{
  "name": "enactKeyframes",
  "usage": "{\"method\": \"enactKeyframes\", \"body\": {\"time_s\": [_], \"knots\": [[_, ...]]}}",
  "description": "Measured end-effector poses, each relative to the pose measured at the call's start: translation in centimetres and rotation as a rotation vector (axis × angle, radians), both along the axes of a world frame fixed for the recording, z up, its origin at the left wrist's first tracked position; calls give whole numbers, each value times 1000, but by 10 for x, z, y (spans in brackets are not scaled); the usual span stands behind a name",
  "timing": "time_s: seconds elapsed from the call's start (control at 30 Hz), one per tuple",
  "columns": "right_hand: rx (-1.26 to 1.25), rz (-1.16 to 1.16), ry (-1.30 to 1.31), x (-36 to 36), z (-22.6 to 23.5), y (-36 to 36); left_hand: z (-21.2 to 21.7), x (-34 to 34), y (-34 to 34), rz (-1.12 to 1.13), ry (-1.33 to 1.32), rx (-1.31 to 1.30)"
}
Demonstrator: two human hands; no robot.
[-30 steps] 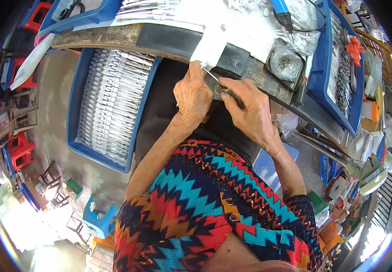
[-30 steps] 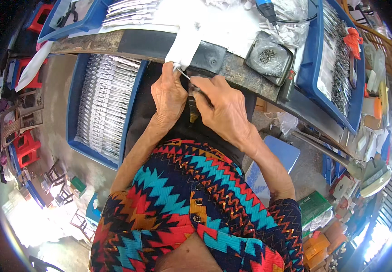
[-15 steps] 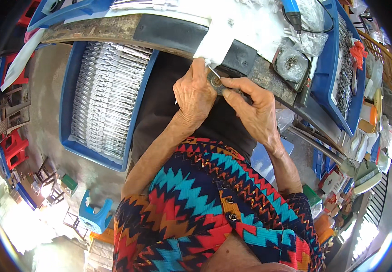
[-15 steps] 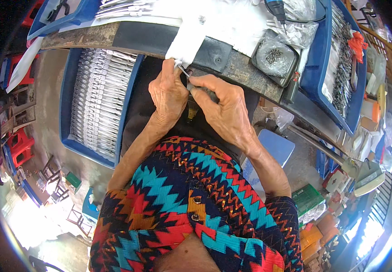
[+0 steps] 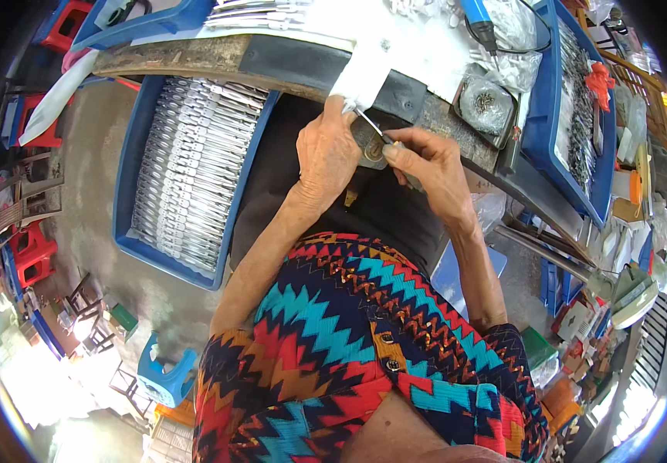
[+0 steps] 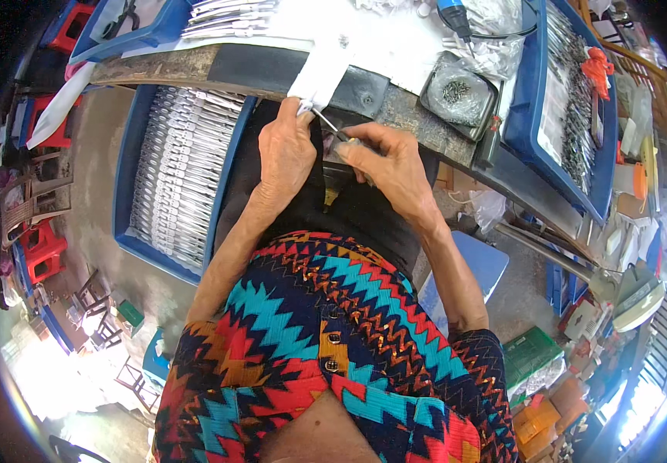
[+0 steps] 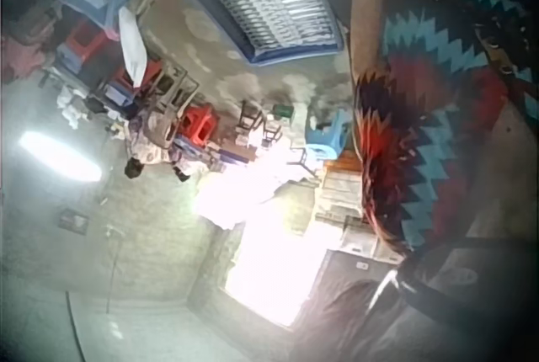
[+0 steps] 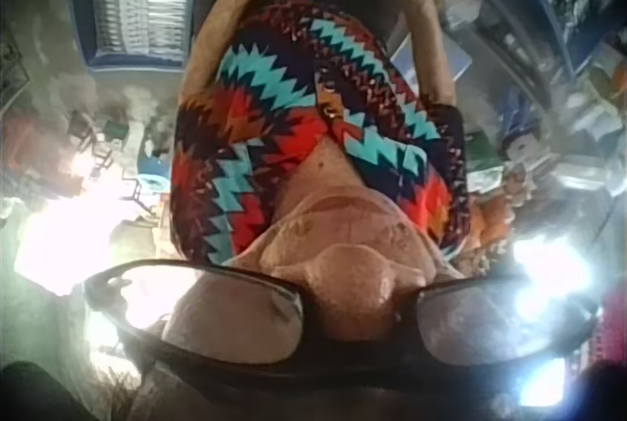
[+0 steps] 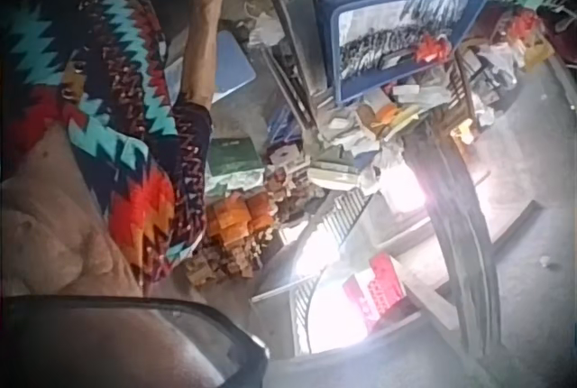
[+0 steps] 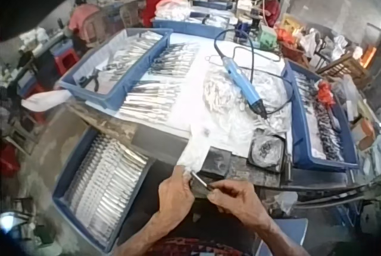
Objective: Assembling or tightening components on metal dental or surgical tools using a screwdriver.
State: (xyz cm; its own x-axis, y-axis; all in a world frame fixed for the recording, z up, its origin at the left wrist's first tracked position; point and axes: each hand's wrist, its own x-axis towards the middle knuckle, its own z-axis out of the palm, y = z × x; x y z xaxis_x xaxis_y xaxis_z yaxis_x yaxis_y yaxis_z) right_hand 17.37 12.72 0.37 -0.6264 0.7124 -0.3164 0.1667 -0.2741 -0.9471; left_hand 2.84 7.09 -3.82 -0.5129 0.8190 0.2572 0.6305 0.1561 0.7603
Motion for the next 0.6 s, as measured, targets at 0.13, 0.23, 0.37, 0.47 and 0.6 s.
{"method": "enactKeyframes", "body": {"time_s": [0.13, 0.23, 0.37, 0.47, 0.6], "knots": [[128, 14, -50, 15, -8, -8, 6, -10, -2, -117, -290, -28], [72, -24, -2, 19, -11, -19, 10, -14, -9, -171, -535, -26], [-116, 5, 191, 24, -29, -26, 23, -20, -21, -256, -776, -53], [-120, 74, 185, 20, -35, -31, 26, -26, -31, -296, -1129, -29], [-121, 176, 141, 11, -45, -40, 20, -34, -47, -311, -1253, 8]]}}
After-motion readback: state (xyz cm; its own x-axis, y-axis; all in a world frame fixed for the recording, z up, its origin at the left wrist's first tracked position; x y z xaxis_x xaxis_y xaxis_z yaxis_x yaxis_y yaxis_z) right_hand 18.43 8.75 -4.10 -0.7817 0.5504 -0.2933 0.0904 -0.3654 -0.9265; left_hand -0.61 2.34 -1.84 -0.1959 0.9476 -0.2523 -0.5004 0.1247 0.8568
